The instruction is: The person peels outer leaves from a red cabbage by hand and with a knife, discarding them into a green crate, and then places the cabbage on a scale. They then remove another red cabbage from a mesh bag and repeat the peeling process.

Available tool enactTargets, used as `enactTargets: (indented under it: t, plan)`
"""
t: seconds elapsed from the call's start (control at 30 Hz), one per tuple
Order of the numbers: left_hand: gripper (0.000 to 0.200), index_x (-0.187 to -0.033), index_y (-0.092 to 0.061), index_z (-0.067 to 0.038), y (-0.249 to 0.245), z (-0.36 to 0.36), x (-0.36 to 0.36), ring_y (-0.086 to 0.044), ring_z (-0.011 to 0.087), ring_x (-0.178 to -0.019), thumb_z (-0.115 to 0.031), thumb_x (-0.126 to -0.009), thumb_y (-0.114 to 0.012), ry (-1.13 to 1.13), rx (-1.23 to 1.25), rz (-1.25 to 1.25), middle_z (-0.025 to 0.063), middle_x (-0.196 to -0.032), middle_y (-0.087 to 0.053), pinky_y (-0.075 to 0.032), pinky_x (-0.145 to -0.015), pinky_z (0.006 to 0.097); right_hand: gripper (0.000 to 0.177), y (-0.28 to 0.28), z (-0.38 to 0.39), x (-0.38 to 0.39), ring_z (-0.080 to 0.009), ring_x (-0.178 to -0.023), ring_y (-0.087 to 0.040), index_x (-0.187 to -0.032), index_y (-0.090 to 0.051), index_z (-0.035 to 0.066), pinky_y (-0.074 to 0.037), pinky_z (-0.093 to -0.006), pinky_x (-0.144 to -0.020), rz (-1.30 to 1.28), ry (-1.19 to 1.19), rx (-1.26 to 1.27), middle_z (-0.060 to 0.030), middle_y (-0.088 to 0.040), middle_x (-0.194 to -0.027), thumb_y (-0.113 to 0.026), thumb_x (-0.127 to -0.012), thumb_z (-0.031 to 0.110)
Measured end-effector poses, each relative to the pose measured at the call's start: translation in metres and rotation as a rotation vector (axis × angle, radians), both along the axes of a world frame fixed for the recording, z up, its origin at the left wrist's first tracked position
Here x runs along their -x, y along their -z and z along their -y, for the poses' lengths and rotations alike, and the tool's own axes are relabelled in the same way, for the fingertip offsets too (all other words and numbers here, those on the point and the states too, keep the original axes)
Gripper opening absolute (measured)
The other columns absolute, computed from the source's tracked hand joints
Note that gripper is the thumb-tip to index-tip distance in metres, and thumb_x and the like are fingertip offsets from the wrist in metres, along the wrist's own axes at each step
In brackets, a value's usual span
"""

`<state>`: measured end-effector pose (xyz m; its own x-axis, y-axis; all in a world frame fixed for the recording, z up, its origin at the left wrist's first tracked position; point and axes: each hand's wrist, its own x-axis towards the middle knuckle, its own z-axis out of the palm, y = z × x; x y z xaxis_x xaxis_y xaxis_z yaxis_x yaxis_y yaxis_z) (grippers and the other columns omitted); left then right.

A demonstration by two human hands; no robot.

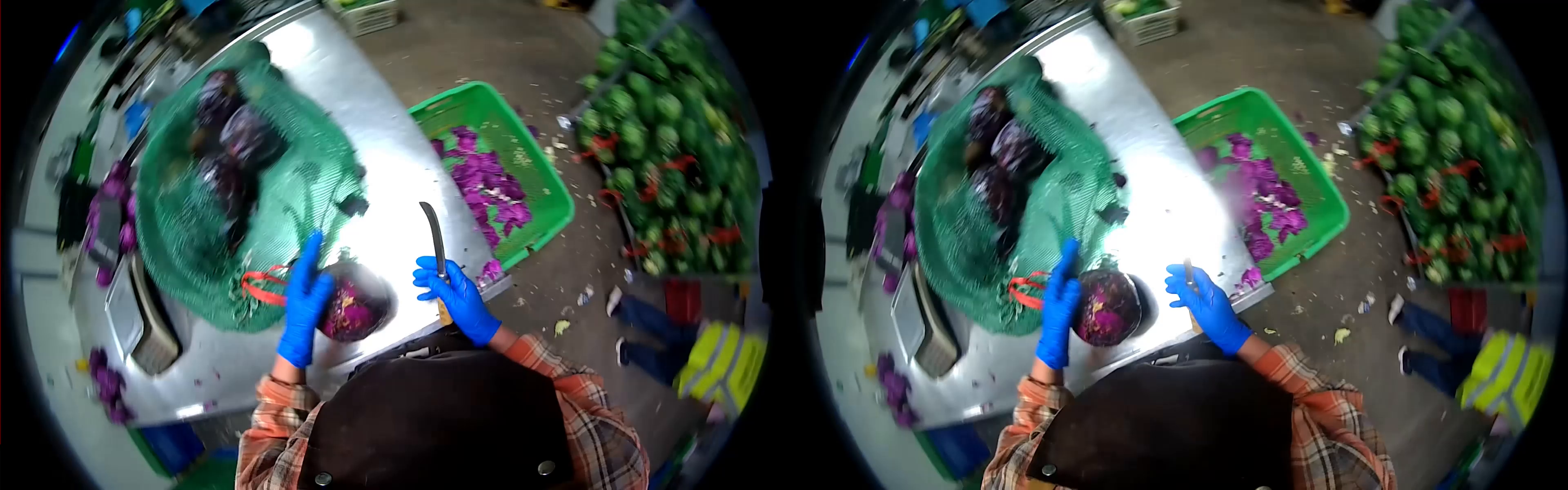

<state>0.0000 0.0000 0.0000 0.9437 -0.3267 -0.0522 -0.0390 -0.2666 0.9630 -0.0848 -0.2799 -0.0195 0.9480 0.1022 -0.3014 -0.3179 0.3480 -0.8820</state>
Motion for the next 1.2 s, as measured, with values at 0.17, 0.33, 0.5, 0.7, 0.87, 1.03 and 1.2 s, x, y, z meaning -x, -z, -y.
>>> enactTargets:
  t: [0.17, 0.33, 0.5, 0.7, 0.87, 1.03, 1.2]
  plan:
    - [0.076, -0.148, -0.025, -0.004, -0.007, 0.049, 0.055, -0.039, 0.0236, -0.131, -0.019, -0.087, -0.067, -0.587, 0.07, -0.04, 0.0132, -0.144, -0.04, -0.032, -0.109, 0.0349, 0.041, 0.017, 0.01, -0.057, -0.0193, -0.113, -0.056, -0.136, -0.043, 0.003, -0.05, -0.0348, -0.09, -0.003, -0.468, -0.058, -0.0101, -0.054, -0.127, -0.051, -0.098, 0.015]
    - [0.084, -0.152, -0.008, -0.008, -0.01, 0.09, 0.112, -0.037, 0.0236, -0.131, -0.02, -0.09, -0.065, -0.821, 0.231, -0.333, 0.0131, -0.149, -0.03, -0.032, -0.109, 0.0359, 0.041, 0.026, 0.004, -0.075, -0.0162, -0.118, -0.052, -0.137, -0.044, 0.005, -0.049, -0.0341, -0.093, -0.008, -0.591, -0.107, -0.0085, -0.053, -0.133, -0.051, -0.098, 0.016]
    - [0.091, -0.152, -0.001, -0.012, -0.012, 0.094, 0.096, -0.035, 0.0251, -0.134, -0.017, -0.089, -0.067, -0.579, 0.317, -0.421, 0.0127, -0.152, -0.024, -0.033, -0.109, 0.0372, 0.041, 0.027, 0.022, -0.103, -0.0193, -0.125, -0.048, -0.137, -0.042, 0.004, -0.045, -0.0355, -0.1, -0.076, -0.463, -0.059, -0.0096, -0.049, -0.136, -0.048, -0.099, 0.015]
    - [0.102, -0.151, -0.002, -0.009, 0.041, 0.079, 0.065, -0.032, 0.0274, -0.136, -0.015, -0.08, -0.075, -0.386, 0.407, -0.2, 0.0145, -0.151, -0.024, -0.033, -0.11, 0.0397, 0.04, 0.023, 0.012, -0.099, -0.0156, -0.125, -0.046, -0.137, -0.044, 0.004, -0.035, -0.0308, -0.107, 0.133, -0.372, 0.219, -0.007, -0.05, -0.136, -0.048, -0.097, 0.01]
    - [0.099, -0.151, -0.005, -0.008, 0.027, 0.075, 0.052, -0.03, 0.0266, -0.136, -0.018, -0.08, -0.074, -0.41, 0.46, -0.283, 0.015, -0.15, -0.025, -0.031, -0.11, 0.0391, 0.04, 0.015, 0.006, -0.097, -0.0153, -0.121, -0.049, -0.135, -0.047, 0.005, -0.036, -0.0304, -0.104, -0.026, -0.27, 0.153, -0.0075, -0.053, -0.131, -0.05, -0.097, 0.018]
    - [0.086, -0.144, -0.031, -0.006, -0.039, 0.065, 0.08, -0.05, 0.0243, -0.114, -0.023, -0.075, -0.079, -0.423, -0.039, -0.056, 0.0131, -0.131, -0.045, -0.046, -0.093, 0.038, 0.04, -0.012, 0.0, -0.107, -0.0142, -0.121, -0.048, -0.134, -0.047, 0.004, -0.035, -0.0299, -0.106, -0.022, -0.318, 0.031, -0.0077, -0.053, -0.13, -0.049, -0.098, 0.022]
    - [0.098, -0.148, -0.023, -0.005, 0.014, 0.084, 0.054, -0.03, 0.0289, -0.137, -0.024, -0.072, -0.081, -0.404, 0.081, 0.18, 0.0153, -0.149, -0.03, -0.024, -0.114, 0.0407, 0.048, 0.04, 0.011, -0.124, -0.0142, -0.091, -0.056, -0.142, -0.042, 0.015, -0.049, -0.0273, -0.081, 0.018, -0.573, 0.572, -0.0049, -0.058, -0.114, -0.055, -0.096, 0.022]
